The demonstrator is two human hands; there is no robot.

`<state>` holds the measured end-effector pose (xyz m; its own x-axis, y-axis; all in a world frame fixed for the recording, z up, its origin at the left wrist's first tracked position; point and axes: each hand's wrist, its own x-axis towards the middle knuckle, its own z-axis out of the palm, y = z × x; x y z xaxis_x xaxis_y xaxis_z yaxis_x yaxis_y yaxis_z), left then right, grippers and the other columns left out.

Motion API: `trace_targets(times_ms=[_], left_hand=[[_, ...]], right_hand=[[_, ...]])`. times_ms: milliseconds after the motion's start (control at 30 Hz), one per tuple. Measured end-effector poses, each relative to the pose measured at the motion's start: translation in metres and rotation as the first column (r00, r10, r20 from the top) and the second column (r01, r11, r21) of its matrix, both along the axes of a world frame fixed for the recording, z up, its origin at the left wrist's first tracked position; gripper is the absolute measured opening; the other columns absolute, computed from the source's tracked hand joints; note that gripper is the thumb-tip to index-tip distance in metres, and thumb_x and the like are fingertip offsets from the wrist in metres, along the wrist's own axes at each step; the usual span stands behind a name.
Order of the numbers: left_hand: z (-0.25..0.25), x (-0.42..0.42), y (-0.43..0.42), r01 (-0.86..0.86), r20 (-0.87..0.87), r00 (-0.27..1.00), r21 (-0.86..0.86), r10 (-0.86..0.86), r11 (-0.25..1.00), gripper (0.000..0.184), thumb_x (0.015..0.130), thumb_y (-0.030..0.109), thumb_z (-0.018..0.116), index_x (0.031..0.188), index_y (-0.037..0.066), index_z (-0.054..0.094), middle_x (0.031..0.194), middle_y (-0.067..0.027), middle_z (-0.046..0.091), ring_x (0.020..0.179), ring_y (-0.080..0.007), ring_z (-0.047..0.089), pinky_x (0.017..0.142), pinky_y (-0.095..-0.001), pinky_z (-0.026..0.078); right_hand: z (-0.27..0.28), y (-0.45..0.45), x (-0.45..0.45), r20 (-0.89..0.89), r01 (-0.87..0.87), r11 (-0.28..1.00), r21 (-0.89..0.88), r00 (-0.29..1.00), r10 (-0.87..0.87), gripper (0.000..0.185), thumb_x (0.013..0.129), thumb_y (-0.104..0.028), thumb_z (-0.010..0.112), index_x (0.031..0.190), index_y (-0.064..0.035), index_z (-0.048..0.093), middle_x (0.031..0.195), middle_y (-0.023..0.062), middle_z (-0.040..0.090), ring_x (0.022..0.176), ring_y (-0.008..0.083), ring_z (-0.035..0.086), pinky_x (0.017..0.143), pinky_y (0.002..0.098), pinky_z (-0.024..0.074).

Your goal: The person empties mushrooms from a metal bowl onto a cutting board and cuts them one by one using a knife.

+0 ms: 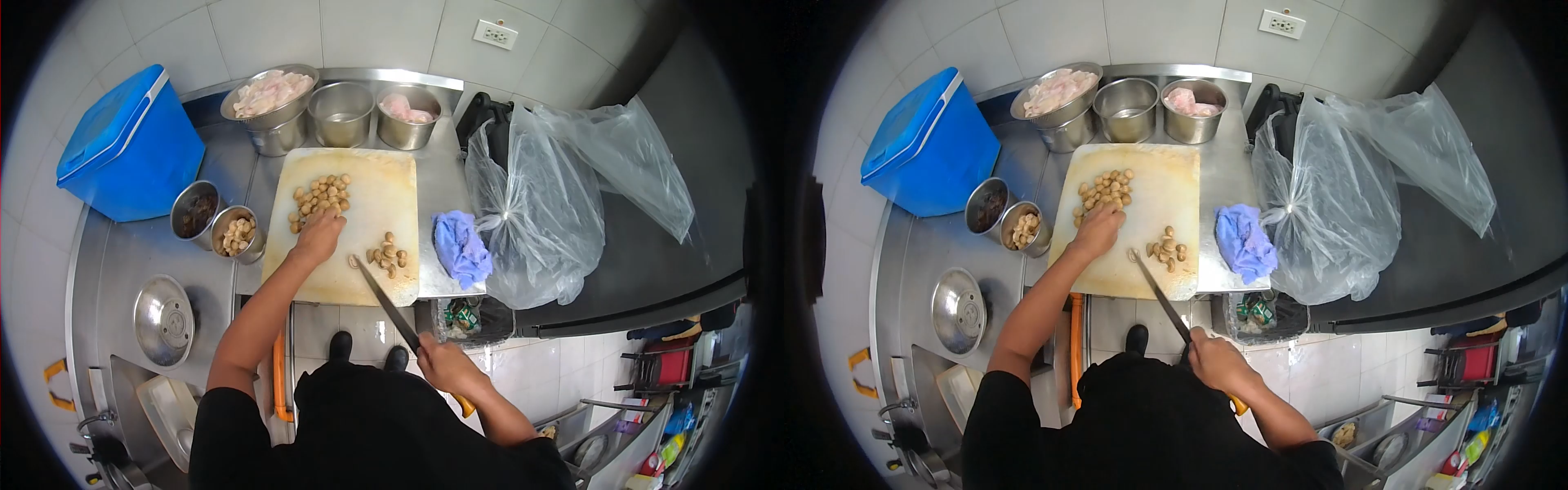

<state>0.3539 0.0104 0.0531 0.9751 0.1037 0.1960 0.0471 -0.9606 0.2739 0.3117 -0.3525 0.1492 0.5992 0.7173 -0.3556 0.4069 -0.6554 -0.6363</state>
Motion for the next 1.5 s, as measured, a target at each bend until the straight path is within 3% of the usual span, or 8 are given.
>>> trace_targets(times_ms=[200, 400, 467, 500, 567, 600, 667, 1500], left_hand=[[0.000, 0.009, -0.003, 0.042, -0.106, 0.994, 0.131, -0.029, 0.990, 0.018, 0.079, -0.005, 0.059, 0.095, 0.001, 0.065, 0.105, -0.0192, 0.059, 0.099, -0.0379, 0.060, 0.086, -0.0478, 0.049], [0.003, -0.006, -0.012, 0.053, 0.089, 0.995, -0.005, -0.052, 0.999, 0.013, 0.079, -0.001, 0.064, 0.092, 0.000, 0.063, 0.100, -0.0155, 0.060, 0.093, -0.0297, 0.062, 0.078, -0.0420, 0.051], [0.003, -0.012, -0.030, -0.146, -0.087, 0.989, -0.646, 0.118, 0.749, 0.016, 0.081, 0.005, 0.071, 0.091, -0.001, 0.060, 0.087, -0.0123, 0.062, 0.086, -0.0269, 0.062, 0.078, -0.0396, 0.052], [-0.005, -0.016, -0.041, -0.148, -0.088, 0.989, -0.646, 0.120, 0.749, 0.016, 0.081, 0.005, 0.071, 0.091, -0.001, 0.060, 0.087, -0.0123, 0.062, 0.086, -0.0269, 0.062, 0.078, -0.0396, 0.052], [-0.027, -0.027, -0.060, -0.069, 0.009, 0.987, -0.876, 0.161, 0.477, 0.016, 0.083, 0.007, 0.075, 0.091, 0.001, 0.062, 0.079, -0.0074, 0.060, 0.077, -0.0210, 0.060, 0.073, -0.0339, 0.052], [-0.029, -0.032, -0.064, -0.073, 0.009, 0.986, -0.878, 0.168, 0.474, 0.016, 0.083, 0.007, 0.075, 0.091, 0.001, 0.062, 0.079, -0.0074, 0.060, 0.077, -0.0210, 0.060, 0.073, -0.0339, 0.052], [-0.029, -0.038, -0.067, 0.034, 0.247, 0.958, -0.606, 0.147, 0.795, 0.013, 0.086, 0.008, 0.074, 0.093, 0.002, 0.065, 0.087, -0.0068, 0.062, 0.074, -0.0165, 0.061, 0.068, -0.0299, 0.052], [-0.021, -0.046, -0.048, 0.141, 0.200, 0.980, -0.671, -0.005, 0.728, 0.010, 0.087, -0.001, 0.067, 0.097, -0.001, 0.064, 0.096, -0.0100, 0.061, 0.077, -0.0176, 0.063, 0.071, -0.0290, 0.054]], right_hand=[[-0.012, 0.007, -0.002, -0.062, -0.103, 0.993, -0.065, 0.993, 0.099, 0.020, 0.099, -0.019, 0.051, 0.106, 0.0000, 0.048, 0.077, 0.0338, 0.063, 0.079, 0.0553, 0.062, 0.075, 0.0619, 0.0474], [-0.016, 0.010, 0.007, 0.019, 0.016, 0.996, -0.089, 1.000, -0.014, 0.021, 0.096, -0.015, 0.052, 0.105, 0.0044, 0.050, 0.079, 0.0349, 0.065, 0.078, 0.0551, 0.064, 0.076, 0.0620, 0.0493], [-0.017, 0.010, 0.010, 0.037, 0.039, 0.995, -0.095, 0.999, -0.035, 0.021, 0.097, -0.015, 0.052, 0.106, 0.0043, 0.050, 0.080, 0.0355, 0.065, 0.079, 0.0557, 0.063, 0.076, 0.0624, 0.0488], [-0.018, 0.010, 0.011, 0.036, 0.037, 0.995, -0.095, 0.999, -0.033, 0.021, 0.097, -0.015, 0.052, 0.106, 0.0043, 0.050, 0.080, 0.0355, 0.065, 0.079, 0.0557, 0.063, 0.076, 0.0624, 0.0488], [-0.022, 0.009, 0.012, 0.022, 0.036, 0.998, -0.060, 0.999, -0.034, 0.022, 0.097, -0.015, 0.053, 0.106, 0.0043, 0.050, 0.079, 0.0359, 0.064, 0.079, 0.0561, 0.062, 0.076, 0.0630, 0.0481], [-0.026, 0.008, 0.011, 0.022, 0.028, 0.998, -0.063, 0.999, -0.027, 0.022, 0.097, -0.015, 0.053, 0.106, 0.0043, 0.050, 0.079, 0.0359, 0.064, 0.079, 0.0561, 0.062, 0.076, 0.0630, 0.0481], [-0.037, 0.006, 0.012, 0.049, -0.003, 1.000, 0.022, 0.999, 0.002, 0.022, 0.097, -0.016, 0.053, 0.106, 0.0042, 0.050, 0.079, 0.0365, 0.064, 0.079, 0.0565, 0.062, 0.076, 0.0633, 0.0476], [-0.008, 0.029, 0.004, 0.085, -0.060, 0.995, -0.075, 0.994, 0.067, 0.020, 0.095, -0.012, 0.053, 0.103, 0.0054, 0.048, 0.076, 0.0342, 0.064, 0.075, 0.0541, 0.064, 0.071, 0.0615, 0.0502]])
